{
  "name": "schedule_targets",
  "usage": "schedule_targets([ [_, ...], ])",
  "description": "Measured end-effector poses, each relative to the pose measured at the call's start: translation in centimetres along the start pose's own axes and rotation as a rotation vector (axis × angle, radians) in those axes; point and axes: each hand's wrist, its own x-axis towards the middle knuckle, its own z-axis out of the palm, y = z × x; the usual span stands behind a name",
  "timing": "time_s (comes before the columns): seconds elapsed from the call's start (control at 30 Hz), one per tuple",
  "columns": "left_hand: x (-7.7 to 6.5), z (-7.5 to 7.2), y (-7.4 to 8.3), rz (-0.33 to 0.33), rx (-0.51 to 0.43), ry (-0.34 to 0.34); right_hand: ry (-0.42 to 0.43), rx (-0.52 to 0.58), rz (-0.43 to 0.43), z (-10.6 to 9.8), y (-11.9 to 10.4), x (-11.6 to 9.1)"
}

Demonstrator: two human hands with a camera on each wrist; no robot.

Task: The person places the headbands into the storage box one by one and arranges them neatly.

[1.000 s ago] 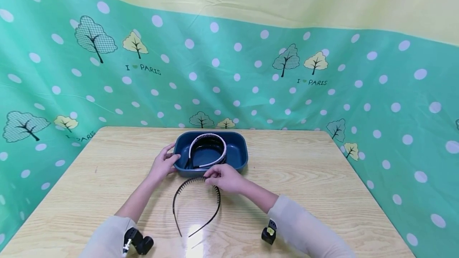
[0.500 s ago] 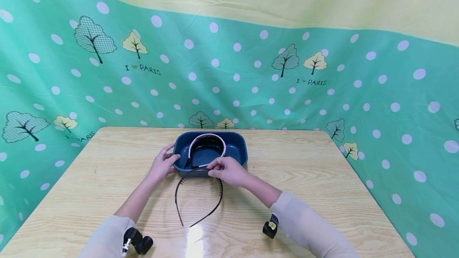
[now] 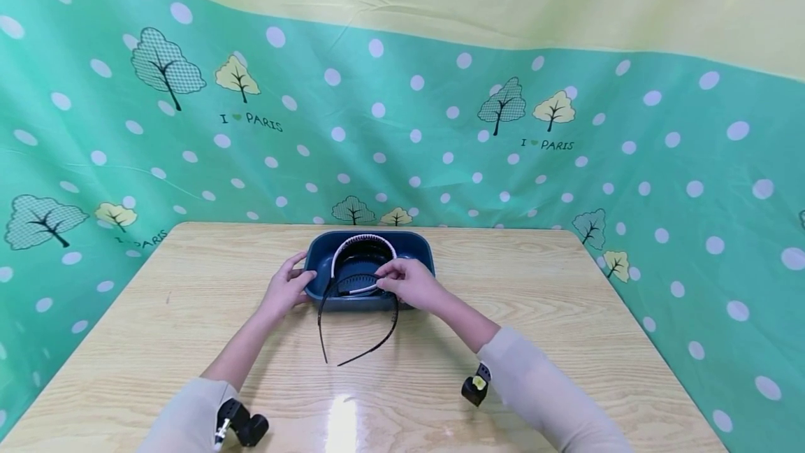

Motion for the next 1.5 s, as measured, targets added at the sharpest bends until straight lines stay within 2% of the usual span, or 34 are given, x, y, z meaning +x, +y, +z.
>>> schedule_targets([
  [0.33,0.1,0.0,0.0,-0.005,-0.009,-0.003,0.05,0.058,0.05,-0.7,-0.3,0.7],
  [0.67,0.1,0.1,0.0,-0.018,0.003,0.005,0.119,0.089,0.044,-1.5,-0.2,1.3],
  [0.83,0.0,0.1,0.1,-0.017,-0.006,0.005,0.159,0.084,0.078,-2.0,0.2,1.8],
  [1.27,0.0,0.0,0.0,-0.01,-0.018,0.001,0.225,0.057,0.102,-2.9,0.1,3.2],
  [1.5,0.1,0.0,-0.1,-0.01,-0.011,0.004,0.252,0.09,0.109,-3.2,0.1,4.0],
])
